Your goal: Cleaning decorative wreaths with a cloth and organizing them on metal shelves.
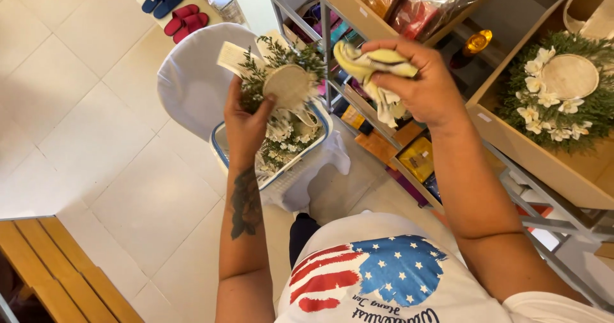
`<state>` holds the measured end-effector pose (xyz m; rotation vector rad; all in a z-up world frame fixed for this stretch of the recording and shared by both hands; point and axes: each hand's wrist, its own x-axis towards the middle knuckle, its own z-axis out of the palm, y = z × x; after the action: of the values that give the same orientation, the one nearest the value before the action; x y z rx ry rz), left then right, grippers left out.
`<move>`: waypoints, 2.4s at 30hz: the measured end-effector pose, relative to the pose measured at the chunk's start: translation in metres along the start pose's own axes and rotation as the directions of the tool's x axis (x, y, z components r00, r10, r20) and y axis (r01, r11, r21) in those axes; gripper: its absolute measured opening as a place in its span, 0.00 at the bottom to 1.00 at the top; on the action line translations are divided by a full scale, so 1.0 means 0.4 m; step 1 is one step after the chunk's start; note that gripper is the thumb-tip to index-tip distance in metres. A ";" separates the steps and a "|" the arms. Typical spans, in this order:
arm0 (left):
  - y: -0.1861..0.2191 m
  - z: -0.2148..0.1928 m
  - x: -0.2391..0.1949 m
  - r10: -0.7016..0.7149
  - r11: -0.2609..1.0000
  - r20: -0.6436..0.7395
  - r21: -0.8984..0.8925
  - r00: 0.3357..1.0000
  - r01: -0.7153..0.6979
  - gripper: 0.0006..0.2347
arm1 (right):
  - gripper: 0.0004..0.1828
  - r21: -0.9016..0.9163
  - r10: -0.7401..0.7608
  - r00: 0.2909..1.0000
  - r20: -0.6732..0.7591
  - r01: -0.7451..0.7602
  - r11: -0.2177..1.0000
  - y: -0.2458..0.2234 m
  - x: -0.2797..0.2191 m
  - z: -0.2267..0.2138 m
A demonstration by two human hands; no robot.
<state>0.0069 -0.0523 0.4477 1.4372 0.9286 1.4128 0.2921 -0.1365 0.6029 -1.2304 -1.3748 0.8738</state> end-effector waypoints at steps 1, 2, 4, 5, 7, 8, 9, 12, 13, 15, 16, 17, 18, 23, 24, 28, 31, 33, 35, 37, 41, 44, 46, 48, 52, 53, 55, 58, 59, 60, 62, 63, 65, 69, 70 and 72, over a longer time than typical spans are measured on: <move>0.021 0.006 -0.001 -0.003 1.000 0.001 -0.001 1.000 0.003 0.32 | 0.27 -0.001 0.003 1.000 -0.001 -0.003 1.000 0.021 -0.012 -0.009; 0.043 0.012 0.005 0.041 0.997 -0.026 0.063 0.999 -0.039 0.30 | 0.27 -0.056 0.019 0.999 0.042 -0.017 0.998 0.042 -0.019 -0.017; 0.051 0.010 0.040 0.089 0.989 -0.045 0.124 0.995 -0.083 0.27 | 0.27 -0.114 0.036 0.996 0.078 -0.026 0.993 0.053 -0.023 -0.020; 0.036 0.002 0.070 0.137 0.956 -0.033 0.267 0.990 -0.123 0.28 | 0.26 -0.079 0.041 0.997 0.066 -0.036 0.996 0.045 -0.021 -0.013; 0.039 -0.018 0.025 0.150 0.898 -0.027 0.423 0.988 -0.124 0.28 | 0.25 -0.028 0.077 0.994 0.078 -0.075 0.997 0.055 -0.057 0.017; 0.059 -0.003 0.033 0.120 0.935 -0.003 0.337 0.993 -0.112 0.30 | 0.25 -0.011 0.051 0.994 0.095 -0.051 0.999 0.057 -0.048 0.021; 0.079 0.012 0.040 0.091 0.964 0.026 0.250 0.995 -0.095 0.33 | 0.25 0.006 0.026 0.993 0.112 -0.027 1.000 0.058 -0.037 0.024; 0.059 0.065 0.010 0.041 0.998 0.089 0.042 0.995 -0.045 0.35 | 0.28 0.041 -0.100 0.943 0.316 0.092 0.995 0.038 -0.020 0.064; 0.078 0.085 -0.002 0.043 0.998 0.092 0.042 0.995 -0.047 0.35 | 0.28 0.041 -0.102 0.944 0.313 0.094 0.995 0.021 -0.019 0.067; 0.121 0.114 -0.031 -0.039 0.990 0.139 -0.130 0.989 0.058 0.36 | 0.22 -0.091 -0.102 0.961 0.257 0.129 0.987 -0.019 -0.016 0.081; 0.127 0.111 -0.043 -0.033 0.990 0.135 -0.129 0.990 0.051 0.36 | 0.22 -0.091 -0.109 0.960 0.260 0.136 0.987 -0.027 -0.018 0.061; 0.132 0.108 -0.055 -0.078 0.986 0.141 -0.132 0.987 0.097 0.35 | 0.23 -0.183 -0.142 0.964 0.226 0.185 0.965 -0.036 -0.020 0.042; 0.138 0.107 -0.066 -0.123 0.980 0.145 -0.139 0.982 0.143 0.35 | 0.24 -0.278 -0.178 0.964 0.198 0.230 0.933 -0.046 -0.019 0.022; 0.168 0.107 -0.081 -0.173 0.949 0.212 -0.223 0.962 0.220 0.35 | 0.22 -0.250 -0.166 0.908 0.385 0.276 0.928 -0.103 -0.059 0.024; 0.164 0.102 -0.082 -0.165 0.947 0.236 -0.232 0.958 0.220 0.36 | 0.21 -0.357 -0.203 0.885 0.418 0.365 0.860 -0.091 -0.060 0.012; 0.172 0.133 -0.093 -0.225 0.886 0.203 -0.364 0.953 0.287 0.36 | 0.25 -0.493 -0.307 0.903 0.301 0.423 0.760 -0.097 -0.075 -0.013; 0.156 0.146 -0.101 -0.240 0.855 0.206 -0.418 0.949 0.307 0.36 | 0.27 -0.400 -0.232 0.861 0.453 0.429 0.810 -0.124 -0.095 0.005; 0.169 0.147 -0.103 -0.227 0.877 0.242 -0.371 0.943 0.306 0.36 | 0.25 -0.513 -0.268 0.896 0.354 0.426 0.745 -0.099 -0.089 -0.010; 0.190 0.138 -0.095 -0.210 0.872 0.241 -0.392 0.948 0.293 0.35 | 0.25 -0.549 -0.284 0.892 0.352 0.442 0.710 -0.112 -0.089 -0.018; 0.202 0.136 -0.100 -0.198 0.868 0.249 -0.405 0.948 0.288 0.35 | 0.26 -0.583 -0.298 0.892 0.340 0.448 0.678 -0.135 -0.098 -0.001; 0.185 0.151 -0.129 -0.196 0.876 0.254 -0.389 0.947 0.286 0.36 | 0.24 -0.540 -0.230 0.851 0.472 0.485 0.688 -0.137 -0.099 0.006; 0.172 0.139 -0.128 -0.174 0.883 0.239 -0.392 0.955 0.258 0.36 | 0.23 -0.552 -0.261 0.884 0.388 0.450 0.702 -0.142 -0.090 0.006; 0.175 0.131 -0.130 -0.167 0.856 0.251 -0.443 0.953 0.267 0.35 | 0.24 -0.521 -0.228 0.881 0.414 0.435 0.735 -0.174 -0.101 0.036; 0.184 0.132 -0.125 -0.123 0.891 0.226 -0.405 0.966 0.208 0.35 | 0.24 -0.516 0.015 0.714 0.700 0.491 0.702 -0.220 -0.109 0.077; 0.143 0.122 -0.141 -0.130 0.901 0.197 -0.387 0.972 0.199 0.35 | 0.24 -0.477 0.001 0.789 0.615 0.371 0.797 -0.195 -0.095 0.031; 0.147 0.119 -0.143 -0.124 0.911 0.188 -0.367 0.974 0.187 0.35 | 0.23 -0.452 -0.092 0.858 0.506 0.354 0.819 -0.176 -0.090 0.030; 0.153 0.121 -0.142 -0.115 0.920 0.186 -0.352 0.976 0.175 0.34 | 0.22 -0.430 -0.177 0.909 0.376 0.341 0.836 -0.178 -0.084 0.041; 0.156 0.118 -0.141 -0.116 0.885 0.236 -0.417 0.965 0.208 0.34 | 0.26 -0.463 0.018 0.816 0.578 0.309 0.831 -0.179 -0.077 0.035; 0.155 0.111 -0.143 -0.113 0.896 0.227 -0.398 0.967 0.198 0.34 | 0.29 -0.261 0.006 0.807 0.591 0.184 0.947 -0.140 -0.072 -0.001; 0.153 0.105 -0.143 -0.109 0.906 0.213 -0.380 0.971 0.185 0.34 | 0.33 -0.044 -0.011 0.797 0.604 0.047 0.998 -0.102 -0.063 -0.036; 0.166 0.088 -0.134 -0.126 0.864 0.223 -0.454 0.966 0.218 0.35 | 0.31 0.000 0.030 0.956 0.293 -0.031 1.000 -0.037 -0.053 -0.080; 0.173 0.080 -0.133 -0.146 0.814 0.238 -0.522 0.960 0.253 0.35 | 0.30 0.067 0.097 0.994 -0.053 -0.093 0.993 -0.005 -0.053 -0.104; 0.151 0.071 -0.127 -0.160 0.781 0.225 -0.567 0.961 0.263 0.36 | 0.31 0.109 0.170 0.983 -0.066 -0.163 0.981 0.092 -0.036 -0.143; 0.170 0.039 -0.090 -0.104 0.725 0.297 -0.631 0.949 0.277 0.34 | 0.24 0.074 0.260 0.966 -0.002 -0.259 0.963 0.298 -0.067 -0.153; 0.186 0.039 -0.081 -0.105 0.727 0.301 -0.627 0.948 0.280 0.34 | 0.24 0.079 0.261 0.965 -0.005 -0.260 0.962 0.240 -0.060 -0.089; 0.218 0.042 -0.064 -0.028 0.700 0.397 -0.647 0.917 0.302 0.33 | 0.38 -0.070 0.425 0.894 0.142 -0.420 0.905 0.122 -0.044 0.033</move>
<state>0.0155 -0.1059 0.5224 0.9349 0.2109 1.1191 0.2882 -0.1419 0.5496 -1.5511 -1.2646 1.2731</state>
